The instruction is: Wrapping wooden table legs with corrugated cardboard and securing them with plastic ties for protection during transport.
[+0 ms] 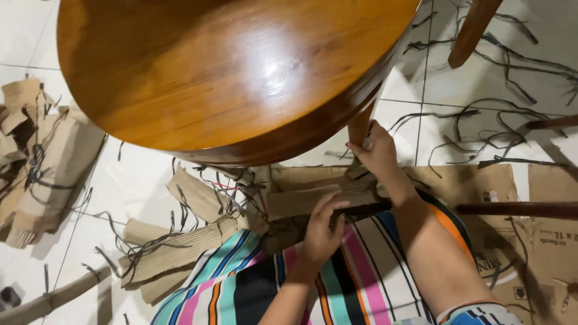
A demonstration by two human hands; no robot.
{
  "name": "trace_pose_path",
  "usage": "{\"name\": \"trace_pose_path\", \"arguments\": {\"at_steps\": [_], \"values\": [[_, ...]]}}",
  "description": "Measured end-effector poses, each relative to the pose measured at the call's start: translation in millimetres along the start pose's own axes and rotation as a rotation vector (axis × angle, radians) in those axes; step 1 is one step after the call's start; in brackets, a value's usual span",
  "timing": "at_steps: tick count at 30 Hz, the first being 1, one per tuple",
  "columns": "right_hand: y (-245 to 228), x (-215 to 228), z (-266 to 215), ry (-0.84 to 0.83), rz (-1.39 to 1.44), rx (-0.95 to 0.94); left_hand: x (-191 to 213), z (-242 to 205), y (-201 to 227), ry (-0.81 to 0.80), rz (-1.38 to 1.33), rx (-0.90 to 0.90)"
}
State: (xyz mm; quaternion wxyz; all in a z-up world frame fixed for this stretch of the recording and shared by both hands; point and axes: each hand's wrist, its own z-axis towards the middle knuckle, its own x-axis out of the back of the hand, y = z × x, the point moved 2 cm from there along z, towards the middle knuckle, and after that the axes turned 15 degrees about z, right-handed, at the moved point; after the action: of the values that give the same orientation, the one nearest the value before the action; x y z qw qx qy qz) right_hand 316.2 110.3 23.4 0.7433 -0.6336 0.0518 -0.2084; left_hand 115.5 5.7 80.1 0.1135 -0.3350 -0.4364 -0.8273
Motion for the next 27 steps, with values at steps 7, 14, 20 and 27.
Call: {"name": "trace_pose_path", "arguments": {"at_steps": [7, 14, 20, 27], "values": [[-26.9, -2.0, -17.0, -0.003, -0.077, 0.332, -16.1, -45.4, -37.6, -0.199, 0.113, 0.284], [-41.2, -1.4, -15.0, 0.030, -0.002, 0.327, -77.5, -102.4, -108.7, -0.327, -0.559, 1.004], [-65.4, 3.5, -13.1, 0.027, -0.021, 0.402, -114.8, -135.7, -163.3, -0.014, -0.875, 1.245], [-52.5, 6.3, -18.3, 0.039, -0.053, 0.486, -67.7, -98.6, -123.4, -0.032, -0.659, 1.186]]}}
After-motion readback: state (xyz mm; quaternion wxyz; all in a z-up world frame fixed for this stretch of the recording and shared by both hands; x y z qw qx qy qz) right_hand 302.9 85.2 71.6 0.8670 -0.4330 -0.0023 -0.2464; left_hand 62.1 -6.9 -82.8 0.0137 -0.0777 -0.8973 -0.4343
